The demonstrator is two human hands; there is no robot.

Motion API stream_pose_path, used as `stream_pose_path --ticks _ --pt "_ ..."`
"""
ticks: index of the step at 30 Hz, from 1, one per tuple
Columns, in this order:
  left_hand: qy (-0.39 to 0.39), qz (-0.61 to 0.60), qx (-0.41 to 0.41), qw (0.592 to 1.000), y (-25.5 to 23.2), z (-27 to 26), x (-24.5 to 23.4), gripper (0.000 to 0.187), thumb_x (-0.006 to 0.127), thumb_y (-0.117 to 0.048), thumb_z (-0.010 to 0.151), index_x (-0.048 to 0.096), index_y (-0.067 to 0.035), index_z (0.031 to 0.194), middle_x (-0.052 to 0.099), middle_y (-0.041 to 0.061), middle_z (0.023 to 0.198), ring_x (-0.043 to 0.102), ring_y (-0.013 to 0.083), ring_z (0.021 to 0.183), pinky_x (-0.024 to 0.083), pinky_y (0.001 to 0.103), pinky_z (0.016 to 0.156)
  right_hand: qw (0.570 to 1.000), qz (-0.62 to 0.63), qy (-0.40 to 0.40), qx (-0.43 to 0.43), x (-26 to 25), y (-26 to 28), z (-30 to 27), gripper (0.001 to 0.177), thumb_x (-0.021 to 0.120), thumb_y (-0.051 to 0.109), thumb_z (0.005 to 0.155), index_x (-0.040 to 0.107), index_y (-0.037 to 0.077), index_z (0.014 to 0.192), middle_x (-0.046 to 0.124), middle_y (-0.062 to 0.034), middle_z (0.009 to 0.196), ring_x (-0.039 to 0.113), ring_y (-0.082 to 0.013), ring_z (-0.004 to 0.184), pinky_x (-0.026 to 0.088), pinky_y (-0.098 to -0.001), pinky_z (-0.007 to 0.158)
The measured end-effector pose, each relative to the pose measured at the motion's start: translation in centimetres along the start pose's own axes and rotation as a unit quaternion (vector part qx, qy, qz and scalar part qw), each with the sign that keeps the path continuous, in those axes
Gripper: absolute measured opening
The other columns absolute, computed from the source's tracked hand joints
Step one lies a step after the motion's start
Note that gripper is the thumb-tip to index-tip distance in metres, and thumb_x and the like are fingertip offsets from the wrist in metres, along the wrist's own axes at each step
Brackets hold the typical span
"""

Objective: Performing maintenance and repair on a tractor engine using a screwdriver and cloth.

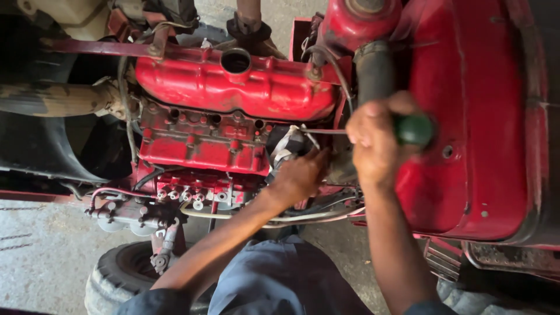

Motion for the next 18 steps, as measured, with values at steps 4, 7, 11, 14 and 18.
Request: stream_pose_path --ticks 4,7,11,14,18 --pt "-0.005 0.075 -0.079 0.994 4.5 -0.8 -2.9 0.041 0.078 -0.026 0.087 0.063 -0.014 0.123 0.072 0.012 0.113 0.075 0.0321 0.1 0.06 0.044 0.078 0.996 -0.089 0.019 -0.007 2.0 -1.9 0.1 0.015 0.07 0.009 0.101 0.059 0.005 0.091 0.051 -0.0014 0.068 0.047 -0.0094 0.052 0.039 -0.0276 0.049" --pt "-0.097 0.142 -0.091 0.981 6.5 -1.5 -6.4 0.071 0.081 -0.024 0.071 0.057 -0.001 0.134 0.069 0.017 0.107 0.074 0.0314 0.087 0.061 0.042 0.063 0.992 -0.124 0.017 0.018 2.6 -4.7 -0.2 0.016 0.073 0.011 0.095 0.062 0.005 0.085 0.054 -0.0003 0.072 0.046 -0.0092 0.056 0.038 -0.0278 0.05" --pt "-0.345 0.409 0.061 0.843 4.4 -2.9 -7.2 0.046 0.072 -0.036 0.097 0.068 0.002 0.124 0.069 0.012 0.092 0.064 0.0227 0.068 0.053 0.037 0.057 0.953 -0.281 0.08 -0.082 3.8 -6.0 -0.4 0.032 0.074 0.014 0.104 0.056 0.007 0.079 0.053 0.0022 0.069 0.048 -0.0088 0.062 0.037 -0.0256 0.059" --pt "-0.224 0.26 -0.012 0.939 9.9 1.7 -3.0 0.035 0.066 -0.028 0.088 0.067 -0.004 0.114 0.066 0.01 0.086 0.066 0.0259 0.069 0.051 0.04 0.057 0.967 -0.251 0.024 -0.024 3.6 -6.4 0.7 0.027 0.074 0.016 0.099 0.058 0.007 0.079 0.055 0.0035 0.068 0.049 -0.0067 0.06 0.038 -0.0251 0.057" --pt "-0.325 0.391 0.026 0.861 5.9 -0.6 -4.7 0.035 0.063 -0.016 0.086 0.067 -0.003 0.118 0.062 0.008 0.083 0.062 0.0259 0.07 0.053 0.042 0.061 0.983 -0.125 -0.09 0.101 2.6 -7.6 2.4 0.015 0.073 0.015 0.09 0.063 0.007 0.083 0.062 0.0024 0.071 0.044 -0.0059 0.055 0.03 -0.0242 0.049"
Point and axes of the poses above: each hand's wrist, its own z-axis towards the middle knuckle, its own x-axis out of the palm, y = z × x, the point moved 10 cm from there along z, towards the middle knuckle
